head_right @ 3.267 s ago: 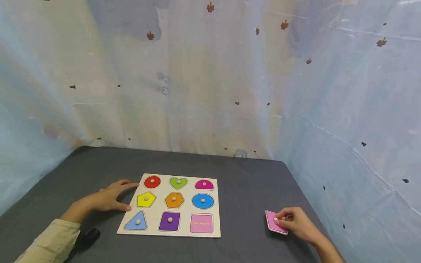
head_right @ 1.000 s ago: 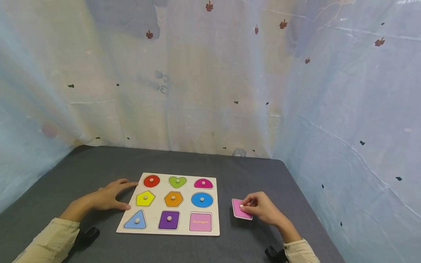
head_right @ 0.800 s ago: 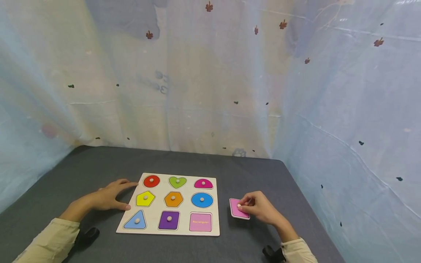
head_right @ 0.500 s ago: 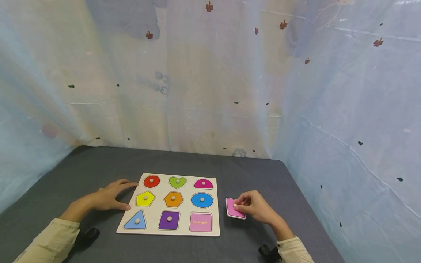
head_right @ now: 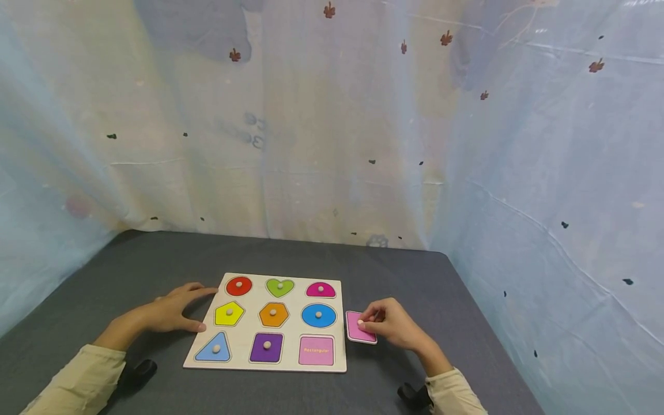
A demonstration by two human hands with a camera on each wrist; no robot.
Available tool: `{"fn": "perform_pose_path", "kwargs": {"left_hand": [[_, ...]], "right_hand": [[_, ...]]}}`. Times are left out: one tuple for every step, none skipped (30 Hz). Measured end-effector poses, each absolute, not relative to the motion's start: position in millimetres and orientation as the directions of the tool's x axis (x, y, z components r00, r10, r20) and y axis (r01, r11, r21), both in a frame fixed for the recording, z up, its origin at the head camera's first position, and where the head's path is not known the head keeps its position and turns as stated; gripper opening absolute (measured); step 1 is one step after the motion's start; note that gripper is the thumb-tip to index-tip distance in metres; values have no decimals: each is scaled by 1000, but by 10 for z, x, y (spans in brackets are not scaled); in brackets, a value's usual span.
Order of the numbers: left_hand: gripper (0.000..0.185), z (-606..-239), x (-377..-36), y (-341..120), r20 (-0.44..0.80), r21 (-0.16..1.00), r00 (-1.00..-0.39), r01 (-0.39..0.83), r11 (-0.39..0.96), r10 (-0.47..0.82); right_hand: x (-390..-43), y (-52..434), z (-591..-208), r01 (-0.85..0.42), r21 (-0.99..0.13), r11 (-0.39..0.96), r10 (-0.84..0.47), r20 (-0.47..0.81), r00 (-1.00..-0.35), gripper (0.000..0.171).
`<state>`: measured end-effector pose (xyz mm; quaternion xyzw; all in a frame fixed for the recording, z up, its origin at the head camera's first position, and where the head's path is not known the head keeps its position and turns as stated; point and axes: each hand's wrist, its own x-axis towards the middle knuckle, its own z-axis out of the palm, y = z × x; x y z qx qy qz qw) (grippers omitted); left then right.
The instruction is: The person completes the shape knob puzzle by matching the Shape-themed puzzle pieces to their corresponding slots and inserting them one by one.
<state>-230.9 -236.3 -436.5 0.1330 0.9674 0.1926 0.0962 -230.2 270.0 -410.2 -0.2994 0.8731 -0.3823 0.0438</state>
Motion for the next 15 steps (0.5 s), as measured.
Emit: {"fn": "perform_pose_path", "kwargs": {"left_hand": [[94,-4365,-2309,-2362,-136,398,-946,219,891,293],[94,-4364,-2309,-2363,-136,399,-946,218,890,293],[94,-4364,-2309,-2362,-136,399,-947,218,890,293],[94,-4362,-2309,-2362,-136,400,-947,218,890,292],[94,-4362,-2308,-2362,-135,400,-947,218,890,292],[94,-4362,-2307,-2362,-134,400,-947,219,890,293],[93,-4362,-2305,-2362,-132,400,-947,221,890,294],[93,-4361,-2305,-2362,-131,399,-947,221,890,294],[93,-4360,-2304,-2361,-132,399,-947,221,890,294],[93,-4358,-2303,-2360,-132,398,-947,221,890,294],[93,-4357,-2302,-2359,-132,399,-947,221,890,294],[93,-4356,-2300,-2358,-132,400,-947,221,890,294],[93,-4356,-2299,-2358,-131,401,-947,221,889,294],[93,-4356,-2298,-2356,-131,401,-947,220,889,293],[93,-4356,-2297,-2356,-131,401,-947,219,890,292]], "right_hand": [[-2308,2689,-4107,-492,-692,528,-559,153,-815,10],[-2309,2675,-4106,-491,-694,526,-560,151,-814,9],[-2310,2662,-4105,-489,-696,526,-560,149,-815,10],[-2309,2649,-4104,-489,-697,524,-563,148,-813,10],[-2309,2635,-4102,-487,-699,524,-564,144,-813,10],[-2305,2620,-4099,-482,-704,522,-563,140,-814,11],[-2300,2605,-4097,-476,-710,519,-563,135,-815,11],[-2294,2589,-4095,-471,-714,517,-562,131,-817,11],[-2294,2577,-4101,-470,-717,514,-563,131,-816,11],[-2292,2563,-4106,-468,-721,512,-564,129,-816,11],[-2289,2547,-4112,-463,-725,510,-563,126,-817,11],[-2288,2532,-4118,-460,-728,508,-562,124,-817,11],[-2288,2518,-4124,-460,-729,506,-565,123,-816,11],[-2289,2503,-4130,-461,-730,504,-567,123,-814,11],[-2290,2489,-4136,-463,-731,502,-571,122,-812,11]]}}
